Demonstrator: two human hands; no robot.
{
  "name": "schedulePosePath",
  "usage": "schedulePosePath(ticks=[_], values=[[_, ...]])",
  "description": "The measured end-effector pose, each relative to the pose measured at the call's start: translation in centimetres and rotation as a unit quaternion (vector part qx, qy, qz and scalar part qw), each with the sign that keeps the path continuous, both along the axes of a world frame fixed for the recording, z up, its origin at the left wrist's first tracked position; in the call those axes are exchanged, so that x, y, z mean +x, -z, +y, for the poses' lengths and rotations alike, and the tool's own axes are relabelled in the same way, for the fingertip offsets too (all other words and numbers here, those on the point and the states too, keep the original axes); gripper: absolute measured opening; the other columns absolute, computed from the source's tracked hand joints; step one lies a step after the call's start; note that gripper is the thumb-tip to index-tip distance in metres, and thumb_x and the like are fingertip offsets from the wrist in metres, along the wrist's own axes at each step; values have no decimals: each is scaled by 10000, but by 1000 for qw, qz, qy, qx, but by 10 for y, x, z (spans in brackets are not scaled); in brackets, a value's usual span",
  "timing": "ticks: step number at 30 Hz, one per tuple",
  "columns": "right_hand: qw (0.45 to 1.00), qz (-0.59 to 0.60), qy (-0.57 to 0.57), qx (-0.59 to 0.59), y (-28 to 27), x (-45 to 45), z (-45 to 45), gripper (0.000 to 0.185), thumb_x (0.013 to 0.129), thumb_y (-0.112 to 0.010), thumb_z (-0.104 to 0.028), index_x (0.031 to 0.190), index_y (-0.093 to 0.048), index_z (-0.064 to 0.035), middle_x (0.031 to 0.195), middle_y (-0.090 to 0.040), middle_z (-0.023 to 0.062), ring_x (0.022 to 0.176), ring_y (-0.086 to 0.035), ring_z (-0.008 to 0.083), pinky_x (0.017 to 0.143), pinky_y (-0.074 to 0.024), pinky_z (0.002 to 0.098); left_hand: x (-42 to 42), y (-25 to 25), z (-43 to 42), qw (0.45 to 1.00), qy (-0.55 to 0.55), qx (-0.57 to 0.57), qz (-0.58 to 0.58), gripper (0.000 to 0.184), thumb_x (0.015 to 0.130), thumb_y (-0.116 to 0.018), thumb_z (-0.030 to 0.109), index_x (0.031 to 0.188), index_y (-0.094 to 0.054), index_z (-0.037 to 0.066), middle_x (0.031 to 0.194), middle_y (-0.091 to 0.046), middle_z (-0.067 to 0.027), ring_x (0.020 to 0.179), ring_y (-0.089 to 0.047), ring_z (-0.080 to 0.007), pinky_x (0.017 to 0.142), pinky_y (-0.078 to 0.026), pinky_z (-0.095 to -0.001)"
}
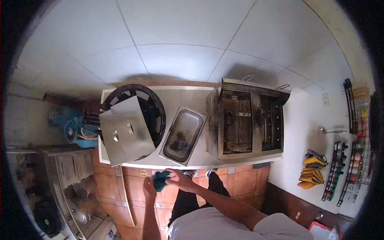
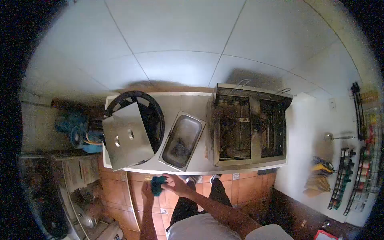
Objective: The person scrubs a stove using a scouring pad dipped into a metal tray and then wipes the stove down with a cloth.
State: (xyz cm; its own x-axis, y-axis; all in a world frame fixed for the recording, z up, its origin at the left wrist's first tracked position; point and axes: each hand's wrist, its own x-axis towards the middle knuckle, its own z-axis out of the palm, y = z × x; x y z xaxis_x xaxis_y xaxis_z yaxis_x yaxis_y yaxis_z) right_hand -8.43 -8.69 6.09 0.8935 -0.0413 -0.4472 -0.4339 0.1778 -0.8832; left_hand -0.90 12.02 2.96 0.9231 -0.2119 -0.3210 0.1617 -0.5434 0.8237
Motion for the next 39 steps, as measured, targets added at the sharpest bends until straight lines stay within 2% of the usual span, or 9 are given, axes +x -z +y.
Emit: schedulePosePath(ticks=[9, 13, 20, 23, 28, 31, 33, 38, 39], values=[[936, 37, 214, 278, 22, -18, -56, 375, 980, -625, -396, 1164, -591, -71, 1085, -648, 52, 1027, -619, 178, 932, -489, 348, 10, -152, -71, 980, -61, -184, 40, 368, 1060, -460, 391, 963, -573, 55, 941, -606, -77, 895, -600, -185, 863, -511, -367], [883, -35, 236, 404, -77, -28, -105, 460, 956, -657, -391, 1276, -537, -84, 1215, -614, 66, 1167, -579, 200, 1044, -443, 376, 39, -166, -118, 832, -220, -456, 227, 289, 1042, -523, 361, 1026, -563, 75, 964, -602, -64, 905, -586, -174, 871, -503, -370], [959, 48, 259, -102, -117, -31, -146, 553, 1034, -451, -510, 1297, -524, -29, 1216, -619, 117, 1120, -579, 285, 1008, -443, 398, 39, -205, -185, 913, 100, -318, 236, 227, 974, -649, 190, 1160, -541, 116, 956, -615, -45, 925, -577, -152, 842, -467, -306], [945, -85, 313, 51, -150, -35, -187, 568, 1024, -477, -512, 1287, -525, -11, 1158, -642, 110, 1061, -602, 254, 986, -461, 388, 48, -197, -194, 825, 9, -499, 263, 246, 960, -653, 128, 1179, -543, 101, 968, -629, -43, 930, -569, -132, 829, -456, -281], [919, -164, 305, 186, -173, -43, -199, 435, 967, -662, -339, 1257, -572, -27, 1122, -658, 74, 1034, -613, 179, 949, -491, 368, 37, -217, -224, 960, 242, -127, -58, 554, 952, -683, 269, 1421, -452, 86, 1396, -511, -124, 1261, -529, -253, 1035, -451, -358], [919, -164, 297, 202, -196, -30, -183, 520, 880, -780, -209, 1314, -546, -41, 1145, -656, 68, 1061, -607, 188, 960, -490, 371, 23, -243, -238, 772, 184, -446, 413, 579, 959, -673, 315, 1429, -428, 81, 1444, -477, -117, 1332, -475, -269, 1010, -487, -423], [929, -149, 272, 202, -200, -31, -188, 634, 865, -794, -204, 1392, -475, -52, 1188, -640, 82, 1094, -601, 207, 971, -486, 387, 1, -257, -260, 876, 170, -327, 311, 503, 973, -651, 287, 1383, -447, 78, 1299, -570, -85, 1162, -593, -233, 904, -554, -439], [726, -114, 486, -474, -211, -53, -228, 508, 956, -668, -292, 1371, -513, -42, 1256, -571, 124, 1112, -583, 257, 985, -464, 403, -31, -251, -304, 909, 135, -349, 181, 351, 960, -625, 115, 1278, -485, 72, 1177, -600, -71, 1076, -609, -184, 930, -508, -335], [828, -129, 480, -260, -191, -60, -224, 558, 926, -689, -265, 1395, -484, -43, 1291, -548, 130, 1135, -570, 264, 999, -458, 401, -32, -246, -313, 927, 207, -275, 151, 377, 955, -618, 90, 1303, -473, 76, 1191, -595, -79, 1097, -600, -187, 939, -500, -326]])
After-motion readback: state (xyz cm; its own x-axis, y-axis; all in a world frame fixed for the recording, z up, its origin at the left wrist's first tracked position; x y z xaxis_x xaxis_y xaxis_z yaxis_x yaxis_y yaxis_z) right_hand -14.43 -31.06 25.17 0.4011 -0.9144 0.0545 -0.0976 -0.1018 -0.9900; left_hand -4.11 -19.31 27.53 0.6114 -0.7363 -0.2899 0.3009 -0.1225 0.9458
